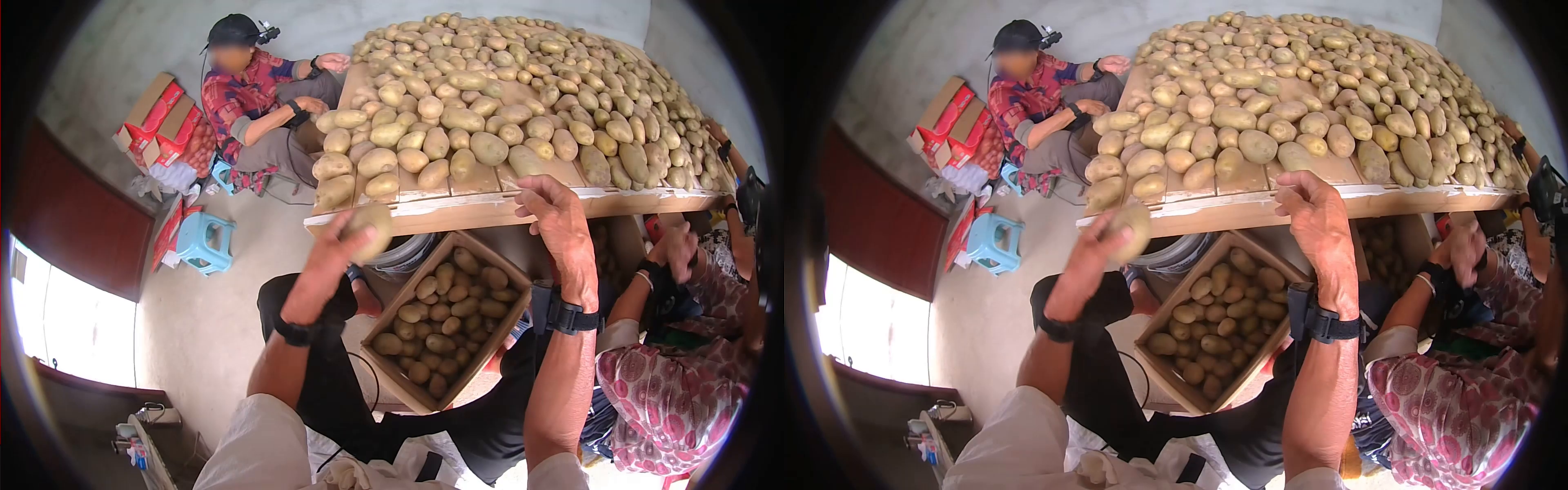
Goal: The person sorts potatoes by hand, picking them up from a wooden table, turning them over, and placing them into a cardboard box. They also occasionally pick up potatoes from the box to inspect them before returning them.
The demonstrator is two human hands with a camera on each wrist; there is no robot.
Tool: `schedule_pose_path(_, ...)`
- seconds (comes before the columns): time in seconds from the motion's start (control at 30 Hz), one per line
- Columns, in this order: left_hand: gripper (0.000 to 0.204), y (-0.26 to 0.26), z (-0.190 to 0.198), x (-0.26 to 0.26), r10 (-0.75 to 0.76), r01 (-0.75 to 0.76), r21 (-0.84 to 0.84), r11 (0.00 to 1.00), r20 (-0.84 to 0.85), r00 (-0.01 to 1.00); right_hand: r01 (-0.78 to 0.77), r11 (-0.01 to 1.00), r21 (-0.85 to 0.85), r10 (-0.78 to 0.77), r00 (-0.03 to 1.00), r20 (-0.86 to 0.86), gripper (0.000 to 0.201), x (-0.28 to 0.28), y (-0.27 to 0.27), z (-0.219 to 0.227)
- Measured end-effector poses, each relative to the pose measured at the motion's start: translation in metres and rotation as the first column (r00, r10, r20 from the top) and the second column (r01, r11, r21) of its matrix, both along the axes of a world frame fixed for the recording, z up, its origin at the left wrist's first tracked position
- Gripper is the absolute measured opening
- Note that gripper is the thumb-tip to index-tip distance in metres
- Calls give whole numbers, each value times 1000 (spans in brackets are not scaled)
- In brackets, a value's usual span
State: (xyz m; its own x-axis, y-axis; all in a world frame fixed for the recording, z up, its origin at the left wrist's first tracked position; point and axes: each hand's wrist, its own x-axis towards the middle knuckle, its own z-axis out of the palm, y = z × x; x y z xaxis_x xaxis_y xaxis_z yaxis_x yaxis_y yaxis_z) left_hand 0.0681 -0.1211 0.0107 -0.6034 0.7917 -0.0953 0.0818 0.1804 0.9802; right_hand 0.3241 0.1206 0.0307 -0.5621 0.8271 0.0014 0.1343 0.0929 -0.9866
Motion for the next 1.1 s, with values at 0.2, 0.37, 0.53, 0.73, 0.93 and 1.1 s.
schedule_pose_path(0.2,62,20,29,-93,118,-128,-39,991,-206,972,-11,1000,-9,11,998,65,33,-1,-1,2)
schedule_pose_path(0.37,59,45,42,-136,110,-157,-151,976,-279,954,12,1000,6,-12,1000,29,32,-4,-8,1)
schedule_pose_path(0.53,47,86,46,-173,82,-187,-253,949,-377,923,15,1000,10,-15,998,58,33,-7,-9,-1)
schedule_pose_path(0.73,52,136,46,-191,178,-295,-221,930,-432,884,20,999,34,-23,994,103,33,-11,-13,1)
schedule_pose_path(0.93,33,142,14,-232,14,-407,-347,845,-747,665,11,999,50,-17,992,123,33,-9,-13,0)
schedule_pose_path(1.1,35,119,21,-234,-16,-389,-260,884,-848,530,-5,998,64,-4,989,145,35,-8,-8,-5)
